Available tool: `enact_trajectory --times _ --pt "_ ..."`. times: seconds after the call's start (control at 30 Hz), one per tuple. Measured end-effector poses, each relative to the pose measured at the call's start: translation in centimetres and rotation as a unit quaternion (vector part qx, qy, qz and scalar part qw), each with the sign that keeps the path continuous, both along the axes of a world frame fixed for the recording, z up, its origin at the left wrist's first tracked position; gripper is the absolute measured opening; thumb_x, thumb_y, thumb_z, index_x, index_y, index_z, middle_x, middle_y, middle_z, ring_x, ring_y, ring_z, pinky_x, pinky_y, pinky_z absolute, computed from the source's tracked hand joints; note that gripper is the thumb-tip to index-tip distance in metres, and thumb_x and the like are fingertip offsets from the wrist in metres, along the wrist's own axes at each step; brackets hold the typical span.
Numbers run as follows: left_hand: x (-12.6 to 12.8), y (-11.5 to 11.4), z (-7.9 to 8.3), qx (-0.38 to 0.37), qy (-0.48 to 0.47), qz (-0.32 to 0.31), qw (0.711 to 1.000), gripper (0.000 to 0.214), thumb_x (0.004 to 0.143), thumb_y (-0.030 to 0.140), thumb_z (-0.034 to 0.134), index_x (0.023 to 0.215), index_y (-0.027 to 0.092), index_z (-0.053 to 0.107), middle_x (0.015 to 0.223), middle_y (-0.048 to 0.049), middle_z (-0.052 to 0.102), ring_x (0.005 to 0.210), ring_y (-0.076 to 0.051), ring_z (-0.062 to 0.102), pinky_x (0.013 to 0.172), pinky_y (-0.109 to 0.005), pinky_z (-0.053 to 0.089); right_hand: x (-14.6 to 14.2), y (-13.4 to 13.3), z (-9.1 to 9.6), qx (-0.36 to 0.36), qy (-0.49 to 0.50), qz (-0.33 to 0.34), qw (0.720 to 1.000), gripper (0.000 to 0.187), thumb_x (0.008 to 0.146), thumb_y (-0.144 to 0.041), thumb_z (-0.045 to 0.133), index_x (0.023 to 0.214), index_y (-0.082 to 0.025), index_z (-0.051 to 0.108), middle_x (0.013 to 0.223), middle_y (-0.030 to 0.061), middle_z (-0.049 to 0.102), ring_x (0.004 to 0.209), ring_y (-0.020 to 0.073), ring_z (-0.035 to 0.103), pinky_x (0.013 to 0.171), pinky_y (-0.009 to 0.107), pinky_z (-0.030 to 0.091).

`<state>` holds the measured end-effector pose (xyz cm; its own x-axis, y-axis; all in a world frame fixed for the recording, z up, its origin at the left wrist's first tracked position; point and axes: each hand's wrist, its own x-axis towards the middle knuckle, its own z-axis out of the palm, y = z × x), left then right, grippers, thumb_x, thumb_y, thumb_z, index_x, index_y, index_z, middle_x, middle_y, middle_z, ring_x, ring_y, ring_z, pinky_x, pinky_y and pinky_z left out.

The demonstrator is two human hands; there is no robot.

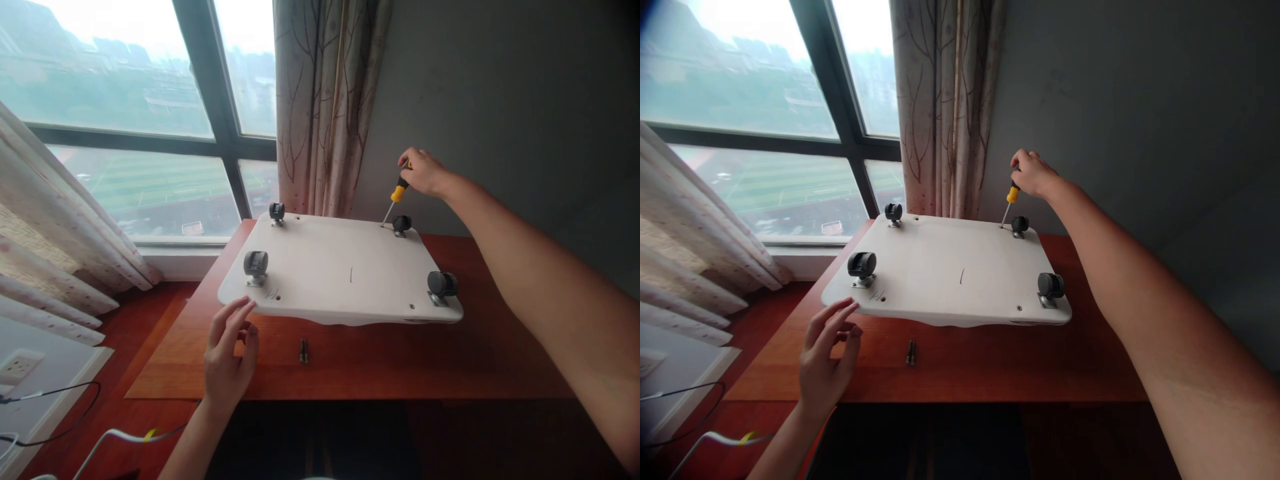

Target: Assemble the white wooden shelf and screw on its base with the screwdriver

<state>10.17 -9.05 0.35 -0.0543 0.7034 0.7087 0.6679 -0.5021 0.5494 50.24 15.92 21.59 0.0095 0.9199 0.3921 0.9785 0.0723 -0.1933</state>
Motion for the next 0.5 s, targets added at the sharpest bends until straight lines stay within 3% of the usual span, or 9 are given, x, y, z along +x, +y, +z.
enact_trajectory --times 0.1,0.3,0.5 --pt "-0.07 -0.05 -0.11 -0.005 -0.002 -0.003 1.0 0.04 0.095 0.011 0.057 0.133 0.024 0.062 0.136 -0.0112 0.057 0.082 -0.013 0.066 0.071 -0.028 0.059 -0.1 -0.09 0.17 -0.005 0.011 0.001 1.0 0.033 0.085 -0.038 0.062 0.116 -0.026 0.064 0.119 0.0115 0.065 0.1 0.0311 0.064 0.079 0.046 0.055" --pt "-0.16 -0.08 -0.06 -0.004 -0.003 -0.006 1.0 0.04 0.096 0.01 0.056 0.133 0.023 0.062 0.136 -0.0117 0.057 0.078 -0.011 0.064 0.072 -0.029 0.059 -0.74 -0.79 -0.03 0.031 -0.034 -0.032 0.998 0.039 0.088 -0.05 0.063 0.116 -0.023 0.062 0.115 0.0162 0.065 0.112 0.0367 0.06 0.091 0.053 0.049" --pt "-0.14 -0.03 -0.07 -0.002 0.001 -0.001 1.0 0.04 0.095 0.011 0.057 0.133 0.023 0.063 0.137 -0.0117 0.058 0.082 -0.013 0.067 0.072 -0.029 0.06 -0.42 0.12 0.08 -0.02 0.053 0.019 0.998 0.038 0.085 -0.032 0.061 0.122 -0.025 0.062 0.124 0.0125 0.063 0.099 0.0292 0.062 0.069 0.042 0.057"
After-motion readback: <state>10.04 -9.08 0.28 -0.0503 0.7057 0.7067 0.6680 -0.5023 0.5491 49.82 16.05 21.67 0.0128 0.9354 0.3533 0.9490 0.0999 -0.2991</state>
